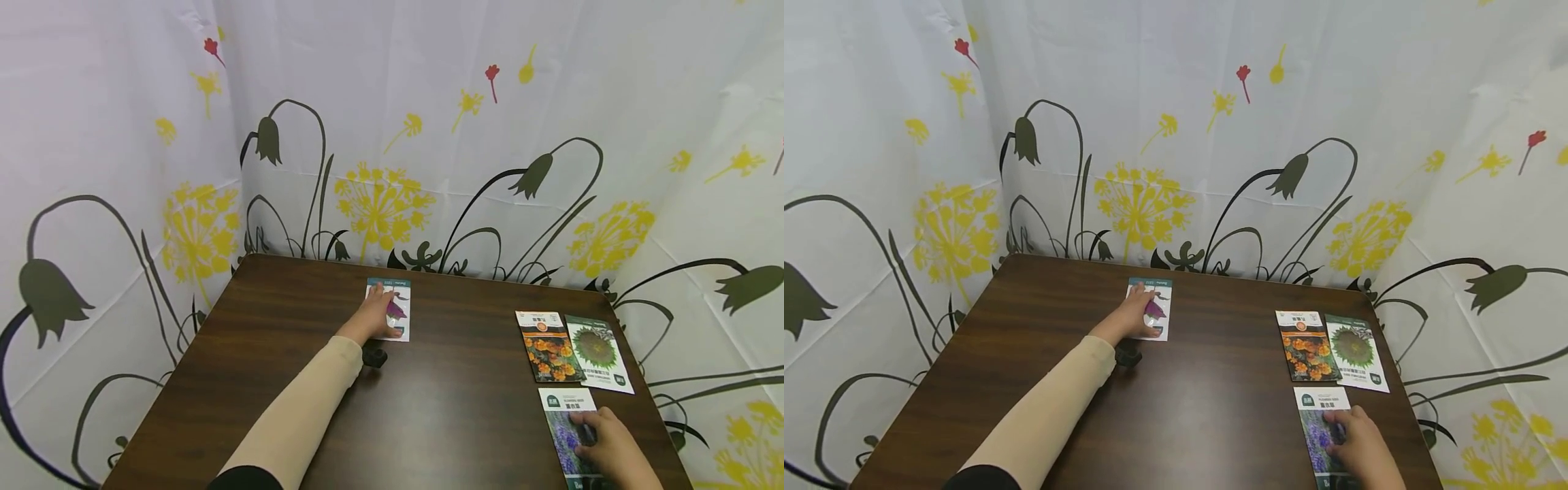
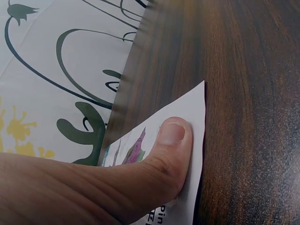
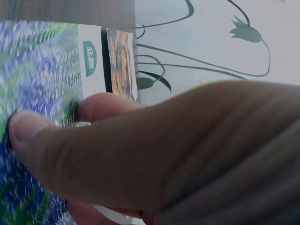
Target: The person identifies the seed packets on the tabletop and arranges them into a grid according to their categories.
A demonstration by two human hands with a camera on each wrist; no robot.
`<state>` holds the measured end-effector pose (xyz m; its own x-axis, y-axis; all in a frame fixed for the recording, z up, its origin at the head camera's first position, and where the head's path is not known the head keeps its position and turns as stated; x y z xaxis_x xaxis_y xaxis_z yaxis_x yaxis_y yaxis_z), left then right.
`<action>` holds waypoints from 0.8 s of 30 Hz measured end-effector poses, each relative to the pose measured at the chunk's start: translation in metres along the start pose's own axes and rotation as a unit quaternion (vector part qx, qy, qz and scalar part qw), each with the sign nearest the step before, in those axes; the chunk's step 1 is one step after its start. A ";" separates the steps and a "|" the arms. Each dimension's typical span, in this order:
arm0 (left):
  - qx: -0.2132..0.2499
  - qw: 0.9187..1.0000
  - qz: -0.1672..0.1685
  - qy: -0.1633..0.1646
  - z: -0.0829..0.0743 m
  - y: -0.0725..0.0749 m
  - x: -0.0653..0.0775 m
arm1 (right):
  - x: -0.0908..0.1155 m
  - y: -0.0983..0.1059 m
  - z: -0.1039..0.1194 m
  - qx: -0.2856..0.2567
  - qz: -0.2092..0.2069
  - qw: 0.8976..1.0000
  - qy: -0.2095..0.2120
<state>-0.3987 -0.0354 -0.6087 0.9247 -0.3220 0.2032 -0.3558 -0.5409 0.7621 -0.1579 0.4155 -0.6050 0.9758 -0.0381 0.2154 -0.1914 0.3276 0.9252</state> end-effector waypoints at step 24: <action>0.005 1.000 0.001 0.003 0.003 -0.001 -0.001 | -0.011 -0.028 0.079 0.010 -0.024 0.999 0.038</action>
<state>-0.4002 -0.0373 -0.6116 0.9248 -0.3184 0.2084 -0.3589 -0.5477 0.7558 -0.1719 0.3320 -0.6088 0.9888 0.0187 0.1479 -0.1464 0.3083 0.9400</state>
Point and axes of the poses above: each hand's wrist, its own x-axis away from the middle knuckle, its own y-axis out of the back of the hand, z = x × y, the point moved 7 cm from there along -x, towards the middle knuckle, and after that the axes turned 6 degrees about x, right-handed, at the moved point
